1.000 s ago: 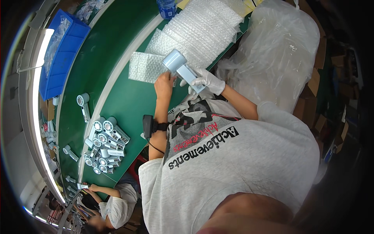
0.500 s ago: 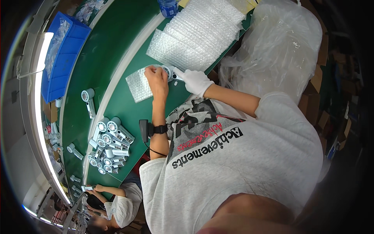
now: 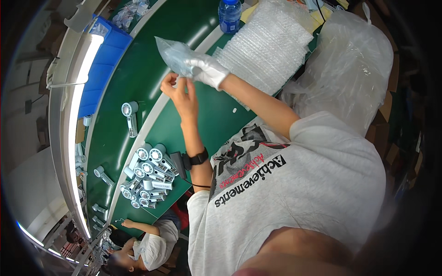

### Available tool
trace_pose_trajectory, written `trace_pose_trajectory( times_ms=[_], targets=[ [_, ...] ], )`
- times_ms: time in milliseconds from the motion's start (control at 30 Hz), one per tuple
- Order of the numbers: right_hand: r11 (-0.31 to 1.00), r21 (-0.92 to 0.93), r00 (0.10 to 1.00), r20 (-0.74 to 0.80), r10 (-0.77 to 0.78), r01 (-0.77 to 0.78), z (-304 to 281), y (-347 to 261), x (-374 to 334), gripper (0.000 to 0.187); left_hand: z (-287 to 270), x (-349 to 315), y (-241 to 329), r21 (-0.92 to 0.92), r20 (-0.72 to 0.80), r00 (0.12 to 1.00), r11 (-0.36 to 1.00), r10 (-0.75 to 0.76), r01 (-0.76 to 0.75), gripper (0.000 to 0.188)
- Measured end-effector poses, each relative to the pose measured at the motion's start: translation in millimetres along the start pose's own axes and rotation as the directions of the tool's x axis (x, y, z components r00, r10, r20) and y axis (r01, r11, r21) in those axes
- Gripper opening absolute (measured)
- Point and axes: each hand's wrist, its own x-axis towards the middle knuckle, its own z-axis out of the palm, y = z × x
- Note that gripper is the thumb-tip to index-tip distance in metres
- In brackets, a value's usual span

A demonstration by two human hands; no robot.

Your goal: The person picks up a fan, inspects it by turning it over, and wipes it with a gloved hand. They then slide the fan into a bubble wrap sleeve, set it aside, and repeat the process with another fan.

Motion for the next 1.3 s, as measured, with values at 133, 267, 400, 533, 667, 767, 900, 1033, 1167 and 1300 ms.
trace_pose_trajectory(
  times_ms=[133,267,400,533,667,767,900,1033,1167,1300],
  targets=[
    [0.738,-0.669,0.989,-0.032,-0.144,0.086,-22,-8,67,0.041,-28,31,-89,0.331,-0.048,0.997,0.941,-0.06,0.073,0.034],
    [0.254,-0.961,0.994,-0.113,-0.002,-0.108,-6,-9,56,0.041,-94,19,-185,0.623,-0.309,0.853,0.588,-0.421,0.516,0.086],
    [0.7,-0.654,0.956,-0.247,0.16,-0.286,2,14,10,0.04,-138,-12,-238,0.593,-0.11,0.805,0.612,-0.583,0.523,0.081],
    [0.358,-0.888,0.931,-0.17,0.323,-0.286,29,21,-13,0.041,-122,-7,-210,0.142,0.214,0.767,0.796,-0.605,0.589,0.056],
    [-0.279,-0.903,0.745,0.428,-0.512,0.326,28,49,-4,0.031,-56,-27,-81,-0.061,0.092,0.892,0.892,-0.442,0.448,0.045],
    [-0.048,-0.935,0.9,0.35,-0.26,0.35,47,34,-16,0.03,-39,-38,29,-0.23,0.147,0.766,0.731,-0.626,0.642,0.044],
    [0.467,-0.86,0.952,0.287,0.111,0.205,69,-1,-41,0.028,-51,-49,64,-0.249,0.211,0.647,0.599,-0.733,0.761,0.042],
    [0.469,-0.872,0.946,0.258,0.195,0.141,78,-13,-62,0.028,-49,-54,82,-0.22,0.262,0.622,0.582,-0.738,0.783,0.04],
    [0.542,-0.835,0.943,0.251,0.218,0.097,80,-26,-70,0.03,-56,-49,97,-0.161,0.285,0.608,0.588,-0.741,0.792,0.04],
    [0.494,-0.863,0.94,0.249,0.233,0.106,88,-26,-70,0.031,-56,-51,93,-0.14,0.292,0.603,0.59,-0.742,0.795,0.042]
  ],
)
